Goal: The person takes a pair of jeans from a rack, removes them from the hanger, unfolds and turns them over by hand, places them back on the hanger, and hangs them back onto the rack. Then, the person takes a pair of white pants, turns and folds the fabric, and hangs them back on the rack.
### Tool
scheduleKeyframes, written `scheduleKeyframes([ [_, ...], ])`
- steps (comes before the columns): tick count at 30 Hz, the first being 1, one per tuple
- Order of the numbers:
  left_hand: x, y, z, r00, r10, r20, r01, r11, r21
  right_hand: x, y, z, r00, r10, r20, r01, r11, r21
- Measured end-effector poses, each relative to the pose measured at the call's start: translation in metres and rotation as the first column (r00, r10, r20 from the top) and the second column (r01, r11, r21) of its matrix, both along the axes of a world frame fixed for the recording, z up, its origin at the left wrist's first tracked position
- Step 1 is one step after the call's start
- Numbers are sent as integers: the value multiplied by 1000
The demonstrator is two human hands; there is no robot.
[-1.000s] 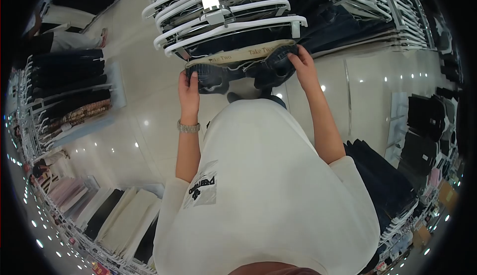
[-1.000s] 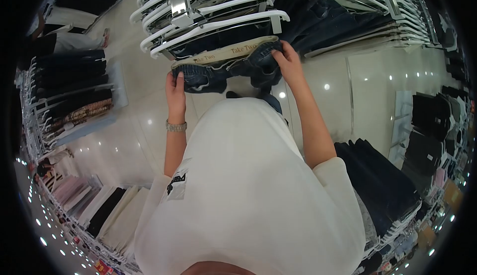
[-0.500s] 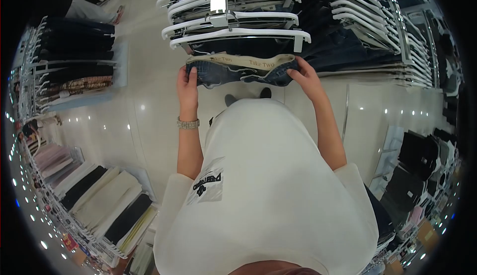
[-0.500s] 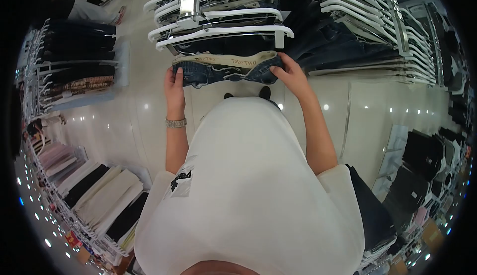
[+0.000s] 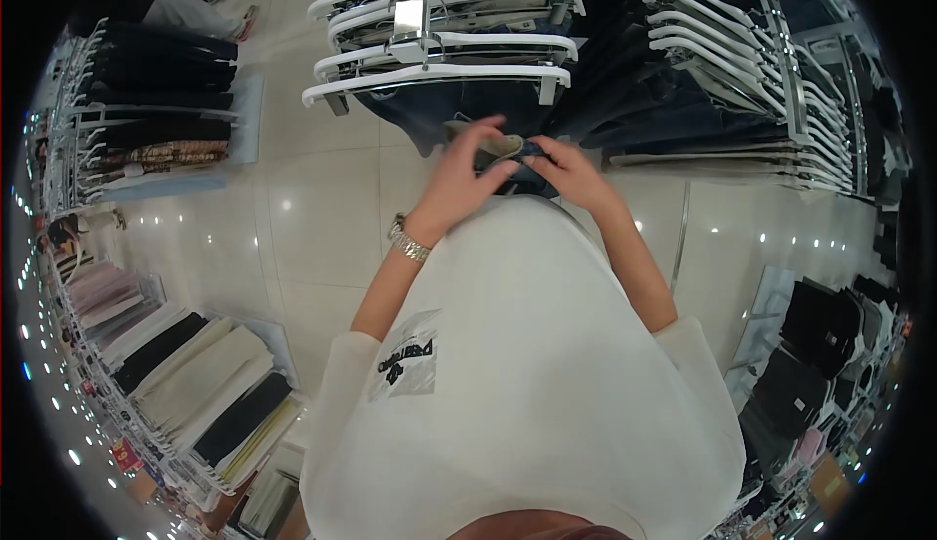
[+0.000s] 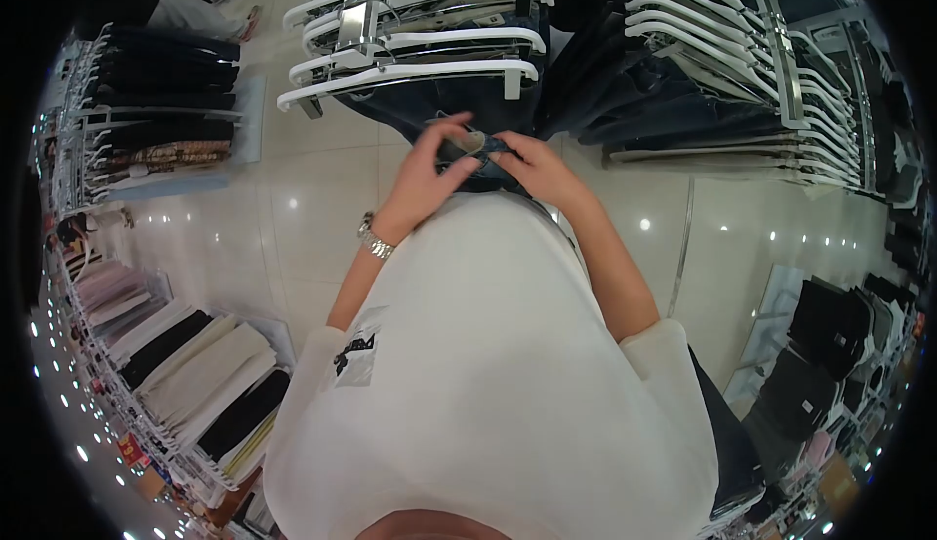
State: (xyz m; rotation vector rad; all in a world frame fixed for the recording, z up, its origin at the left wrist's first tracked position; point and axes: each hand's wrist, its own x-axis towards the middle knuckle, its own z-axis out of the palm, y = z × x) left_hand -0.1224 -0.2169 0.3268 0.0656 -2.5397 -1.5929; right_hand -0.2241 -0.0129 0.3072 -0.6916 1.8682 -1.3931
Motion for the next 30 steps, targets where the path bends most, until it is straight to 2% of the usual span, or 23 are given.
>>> scheduleKeyframes([
  [2,-7,12,2,989,-121,85,116,992,58,-2,2,1,999,-12,-34,12,1000,-14],
  [3,-9,13,0,990,-108,89,100,991,92,-3,3,2,998,-25,-53,24,999,-22],
  [6,-14,5,-15,978,-164,132,174,982,-70,-2,12,-4,995,-84,-54,80,994,-72],
  [9,-18,10,-38,969,-220,113,222,975,-13,-2,19,-6,991,-134,-2,134,990,-47],
  [12,-19,10,-25,985,-174,1,173,977,-127,-5,27,13,989,-150,4,149,988,39],
  [15,-16,8,-5,991,-112,67,123,976,-180,-11,28,25,975,-188,-122,193,981,33],
  [18,-18,8,5,997,-68,30,71,993,-90,-11,25,40,951,-208,-229,207,978,-27],
  [21,-21,6,-7,996,-22,88,15,996,83,-12,22,35,964,-175,-200,177,984,-6],
  [24,-18,5,-12,986,-114,118,104,991,86,-11,20,25,965,-217,-148,220,976,3],
  [27,-13,-3,-55,965,-240,-103,224,964,-146,-11,18,1,965,-262,-12,261,965,-40],
  [30,-7,-6,-35,965,-147,219,161,986,-51,-11,18,-10,968,-243,72,246,968,-44],
])
